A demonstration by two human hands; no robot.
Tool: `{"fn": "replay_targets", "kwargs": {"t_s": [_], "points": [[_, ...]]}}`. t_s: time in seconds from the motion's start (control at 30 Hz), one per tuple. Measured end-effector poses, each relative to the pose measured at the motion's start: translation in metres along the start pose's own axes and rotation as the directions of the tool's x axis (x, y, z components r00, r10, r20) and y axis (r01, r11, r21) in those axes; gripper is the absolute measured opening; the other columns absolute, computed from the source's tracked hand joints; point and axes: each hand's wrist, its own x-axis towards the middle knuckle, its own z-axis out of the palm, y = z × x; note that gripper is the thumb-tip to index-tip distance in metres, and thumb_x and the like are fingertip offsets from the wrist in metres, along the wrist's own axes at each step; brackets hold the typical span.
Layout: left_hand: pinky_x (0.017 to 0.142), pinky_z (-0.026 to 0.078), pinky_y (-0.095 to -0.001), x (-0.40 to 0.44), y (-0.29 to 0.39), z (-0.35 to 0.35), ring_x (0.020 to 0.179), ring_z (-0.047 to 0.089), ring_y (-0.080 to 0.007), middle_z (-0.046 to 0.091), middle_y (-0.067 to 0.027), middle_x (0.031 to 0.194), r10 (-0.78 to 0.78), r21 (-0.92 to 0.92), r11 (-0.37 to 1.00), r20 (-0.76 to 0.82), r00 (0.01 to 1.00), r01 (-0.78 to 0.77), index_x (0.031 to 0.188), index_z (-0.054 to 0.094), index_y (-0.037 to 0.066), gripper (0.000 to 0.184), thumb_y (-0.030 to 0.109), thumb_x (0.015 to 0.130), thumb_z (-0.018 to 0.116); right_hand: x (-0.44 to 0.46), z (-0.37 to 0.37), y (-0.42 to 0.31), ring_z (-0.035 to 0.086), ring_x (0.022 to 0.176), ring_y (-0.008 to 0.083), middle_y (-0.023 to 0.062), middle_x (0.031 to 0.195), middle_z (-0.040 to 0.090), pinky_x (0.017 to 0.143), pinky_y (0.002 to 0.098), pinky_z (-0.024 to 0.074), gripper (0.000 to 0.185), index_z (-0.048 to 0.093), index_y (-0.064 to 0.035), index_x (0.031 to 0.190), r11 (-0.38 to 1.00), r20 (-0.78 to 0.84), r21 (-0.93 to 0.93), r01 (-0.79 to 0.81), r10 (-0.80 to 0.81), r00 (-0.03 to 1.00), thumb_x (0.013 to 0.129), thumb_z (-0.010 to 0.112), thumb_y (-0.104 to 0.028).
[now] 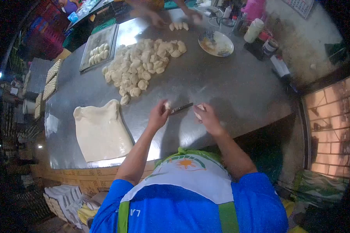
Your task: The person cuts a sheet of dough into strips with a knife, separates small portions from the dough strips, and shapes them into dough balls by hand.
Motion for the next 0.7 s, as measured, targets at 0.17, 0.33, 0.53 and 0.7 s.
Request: {"fn": "replay_targets", "kwargs": {"t_s": [0.17,0.33,0.53,0.7], "points": [[0.067,0.051,-0.0346,-0.012,0.026,-0.019,0.070,0.067,-0.0213,0.066,-0.0159,0.077,0.176,0.178,0.965,0.111,0.978,-0.194,0.108,0.062,0.003,0.024,0.005,0.084,0.067,0.011,0.072,-0.014,0.059,0.079,0.0137,0.0030,0.095,0.061,0.068,0.0273,0.0480,0.044,0.055,-0.0044,0.131,0.731,0.114,-0.387,0.562,-0.567,0.816,0.091,0.069,-0.014],[0.068,0.052,-0.0406,-0.008,0.053,-0.036,0.079,0.068,-0.0355,0.067,-0.0190,0.086,0.148,0.100,0.982,0.143,0.979,-0.163,0.111,0.060,0.005,0.025,0.009,0.087,0.066,0.004,0.106,-0.071,0.065,0.091,0.0288,0.0090,0.099,0.065,0.082,0.0362,0.0522,0.046,0.058,-0.0056,0.128,0.286,0.411,-0.536,0.794,-0.733,0.542,0.085,0.073,-0.014],[0.072,0.051,-0.0310,-0.011,0.058,-0.039,0.083,0.063,-0.0154,0.069,-0.0105,0.090,0.261,-0.031,0.965,0.176,0.949,-0.260,0.114,0.058,0.000,0.023,0.008,0.093,0.062,0.004,0.101,-0.068,0.063,0.091,0.0349,0.0135,0.098,0.063,0.079,0.0419,0.0504,0.033,0.065,-0.0083,0.111,0.400,0.431,-0.448,0.800,-0.687,0.585,0.082,0.076,-0.022],[0.079,0.050,-0.0307,-0.013,0.067,-0.023,0.090,0.064,-0.0156,0.070,-0.0108,0.092,0.139,-0.002,0.990,0.195,0.971,-0.142,0.116,0.059,0.002,0.024,0.006,0.092,0.055,0.010,0.083,-0.067,0.064,0.089,0.0331,0.0118,0.095,0.062,0.075,0.0420,0.0507,0.037,0.064,-0.0082,0.105,0.418,0.487,-0.350,0.838,-0.683,0.544,0.079,0.079,-0.030]]}}
